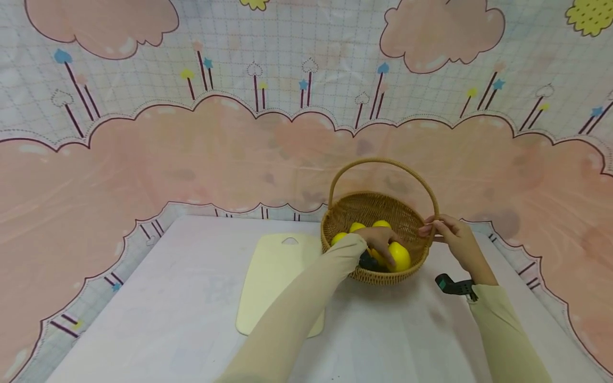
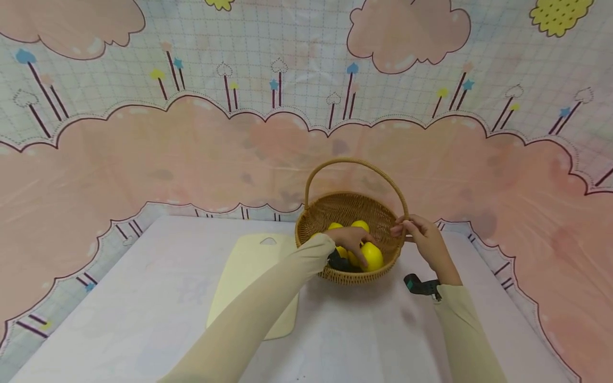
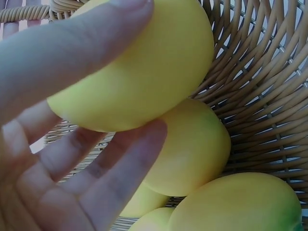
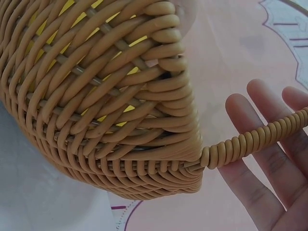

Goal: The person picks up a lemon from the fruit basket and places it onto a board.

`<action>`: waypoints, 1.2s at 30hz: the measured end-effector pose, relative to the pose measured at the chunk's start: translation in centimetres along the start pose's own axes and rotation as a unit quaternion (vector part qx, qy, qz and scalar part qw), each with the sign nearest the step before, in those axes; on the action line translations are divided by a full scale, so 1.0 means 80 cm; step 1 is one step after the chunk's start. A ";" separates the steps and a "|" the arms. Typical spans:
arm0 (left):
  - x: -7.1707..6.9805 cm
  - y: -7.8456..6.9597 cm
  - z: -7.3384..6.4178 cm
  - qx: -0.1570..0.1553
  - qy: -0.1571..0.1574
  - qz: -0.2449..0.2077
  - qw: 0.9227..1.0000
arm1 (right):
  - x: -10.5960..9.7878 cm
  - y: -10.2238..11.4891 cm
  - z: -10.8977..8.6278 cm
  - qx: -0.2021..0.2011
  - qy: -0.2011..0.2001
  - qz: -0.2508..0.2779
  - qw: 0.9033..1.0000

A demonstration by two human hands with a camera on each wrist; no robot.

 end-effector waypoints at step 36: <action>-0.004 -0.004 -0.006 0.033 0.061 -0.029 0.997 | -0.001 -0.001 0.002 -0.003 -0.008 0.016 1.000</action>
Point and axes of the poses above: each hand's wrist, its own z-axis towards the middle knuckle, its own x-axis out of the palm, y = z × x, the point moved 2 cm from there along z, towards the middle knuckle, and after that the axes turned 14 degrees about -x, right-handed, at the moved point
